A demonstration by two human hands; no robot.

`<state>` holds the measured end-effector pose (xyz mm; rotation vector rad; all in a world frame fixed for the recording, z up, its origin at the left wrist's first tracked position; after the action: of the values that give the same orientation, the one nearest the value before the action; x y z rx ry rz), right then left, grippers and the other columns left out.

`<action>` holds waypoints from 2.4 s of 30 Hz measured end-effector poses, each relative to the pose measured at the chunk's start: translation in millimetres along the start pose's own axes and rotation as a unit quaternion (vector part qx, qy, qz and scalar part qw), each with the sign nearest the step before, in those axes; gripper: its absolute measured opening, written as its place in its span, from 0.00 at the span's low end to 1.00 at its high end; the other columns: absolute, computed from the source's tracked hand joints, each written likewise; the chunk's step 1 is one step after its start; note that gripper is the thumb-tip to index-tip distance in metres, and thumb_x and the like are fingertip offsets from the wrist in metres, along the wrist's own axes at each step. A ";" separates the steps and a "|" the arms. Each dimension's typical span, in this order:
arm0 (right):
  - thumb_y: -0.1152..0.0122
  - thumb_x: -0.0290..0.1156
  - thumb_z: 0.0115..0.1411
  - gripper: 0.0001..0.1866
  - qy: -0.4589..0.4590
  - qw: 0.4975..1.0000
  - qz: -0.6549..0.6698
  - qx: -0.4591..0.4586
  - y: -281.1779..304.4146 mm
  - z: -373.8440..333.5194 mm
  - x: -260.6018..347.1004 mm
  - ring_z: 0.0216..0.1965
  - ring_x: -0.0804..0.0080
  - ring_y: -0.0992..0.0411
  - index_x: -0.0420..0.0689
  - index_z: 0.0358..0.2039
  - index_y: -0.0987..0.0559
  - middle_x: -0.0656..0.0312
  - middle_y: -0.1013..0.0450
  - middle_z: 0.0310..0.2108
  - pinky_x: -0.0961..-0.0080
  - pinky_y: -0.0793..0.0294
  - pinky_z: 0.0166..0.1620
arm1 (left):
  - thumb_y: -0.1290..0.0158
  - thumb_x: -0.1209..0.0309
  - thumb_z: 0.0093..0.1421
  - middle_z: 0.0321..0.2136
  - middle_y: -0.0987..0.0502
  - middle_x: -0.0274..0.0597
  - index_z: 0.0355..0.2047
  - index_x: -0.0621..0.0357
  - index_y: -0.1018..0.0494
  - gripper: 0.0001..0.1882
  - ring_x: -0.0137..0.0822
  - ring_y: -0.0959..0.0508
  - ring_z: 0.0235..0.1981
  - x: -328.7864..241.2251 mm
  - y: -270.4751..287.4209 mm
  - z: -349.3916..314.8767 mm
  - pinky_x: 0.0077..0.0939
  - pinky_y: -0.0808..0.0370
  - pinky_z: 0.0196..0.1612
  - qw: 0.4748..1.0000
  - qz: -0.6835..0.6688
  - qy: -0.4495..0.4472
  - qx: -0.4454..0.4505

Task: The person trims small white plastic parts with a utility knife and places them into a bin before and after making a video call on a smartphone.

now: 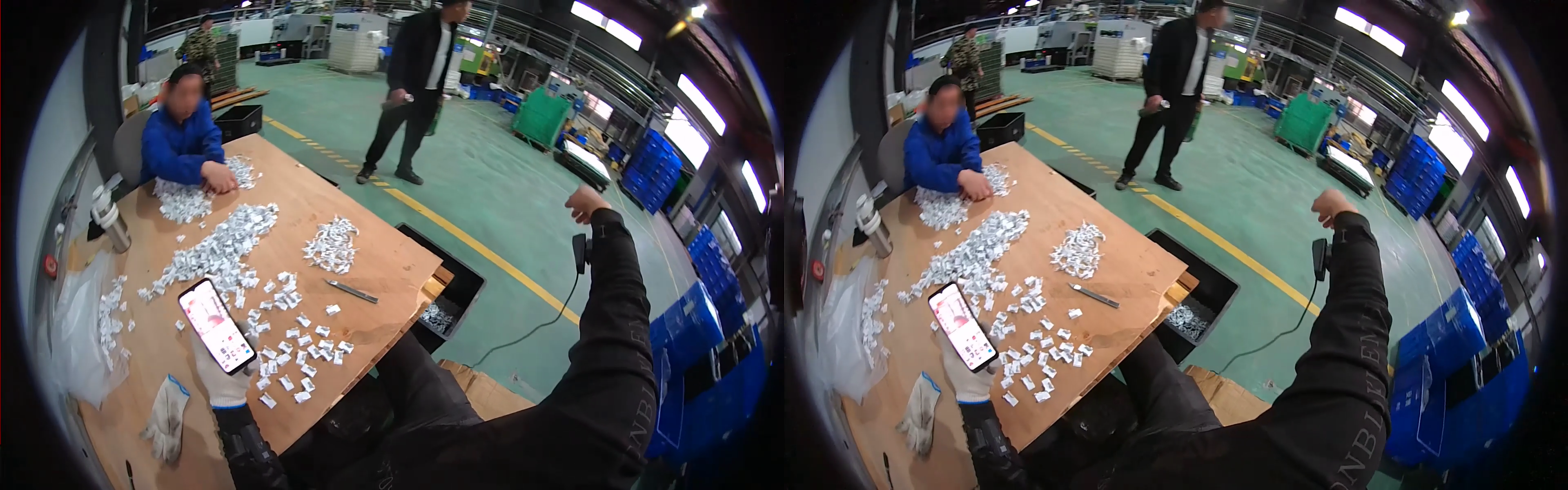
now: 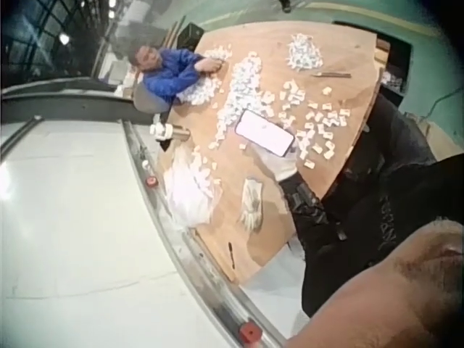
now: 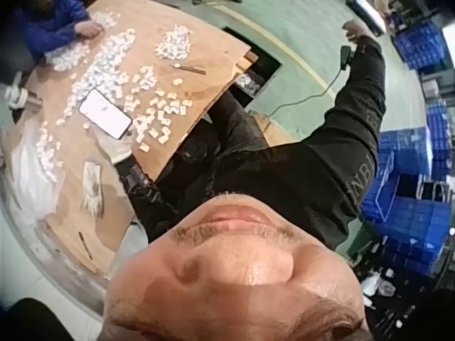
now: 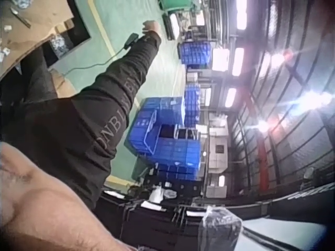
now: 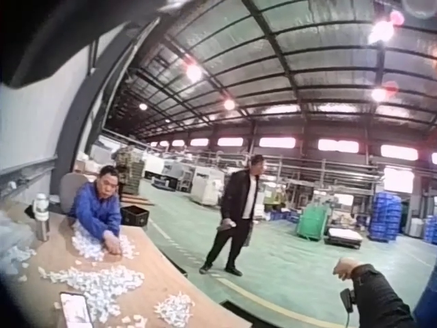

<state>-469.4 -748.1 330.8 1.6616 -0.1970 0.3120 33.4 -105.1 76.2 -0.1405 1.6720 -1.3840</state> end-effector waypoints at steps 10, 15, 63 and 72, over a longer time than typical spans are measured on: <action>0.35 0.36 0.57 0.21 0.425 0.893 -0.108 0.103 -254.3 -151.9 174.5 0.34 0.62 0.20 0.35 0.47 0.19 0.49 0.19 0.33 0.68 0.23 0.39 | 0.64 0.39 0.69 0.48 0.22 0.52 0.62 0.59 0.36 0.37 0.47 0.18 0.41 20.8 18.6 12.3 0.34 0.19 0.28 0.996 -0.084 0.019 -0.029; 0.39 0.30 0.63 0.19 0.529 0.791 0.118 0.285 -361.6 -335.0 299.9 0.35 0.74 0.23 0.34 0.52 0.23 0.57 0.20 0.33 0.76 0.24 0.39 | 0.64 0.37 0.69 0.49 0.23 0.54 0.63 0.58 0.36 0.38 0.52 0.18 0.41 20.3 18.9 7.4 0.38 0.17 0.32 0.993 -0.071 0.045 0.083; 0.44 0.16 0.58 0.41 0.473 0.652 0.391 0.445 -440.1 -489.7 426.7 0.57 0.67 0.30 0.33 0.70 0.50 0.51 0.33 0.59 0.71 0.28 0.59 | 0.60 0.49 0.73 0.56 0.28 0.47 0.66 0.52 0.41 0.29 0.44 0.24 0.56 8.2 37.3 1.6 0.46 0.20 0.53 0.998 0.030 -0.051 0.011; 0.47 0.14 0.56 0.41 0.466 0.635 0.391 0.476 -443.4 -495.0 407.2 0.60 0.67 0.34 0.34 0.70 0.48 0.53 0.35 0.62 0.70 0.35 0.64 | 0.67 0.47 0.74 0.58 0.29 0.45 0.66 0.48 0.41 0.28 0.45 0.25 0.57 13.6 26.1 -2.5 0.52 0.20 0.53 0.996 -0.082 0.017 0.005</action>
<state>10.0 -183.9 87.4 2.0686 0.0937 2.2118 35.6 -102.1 46.9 -0.2544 1.7118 -1.5237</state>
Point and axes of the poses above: each hand's wrist, its own z-axis towards the middle knuckle, its own y-axis out of the back of the hand, x = y × z, the point moved 10 cm from there along z, towards the middle knuckle
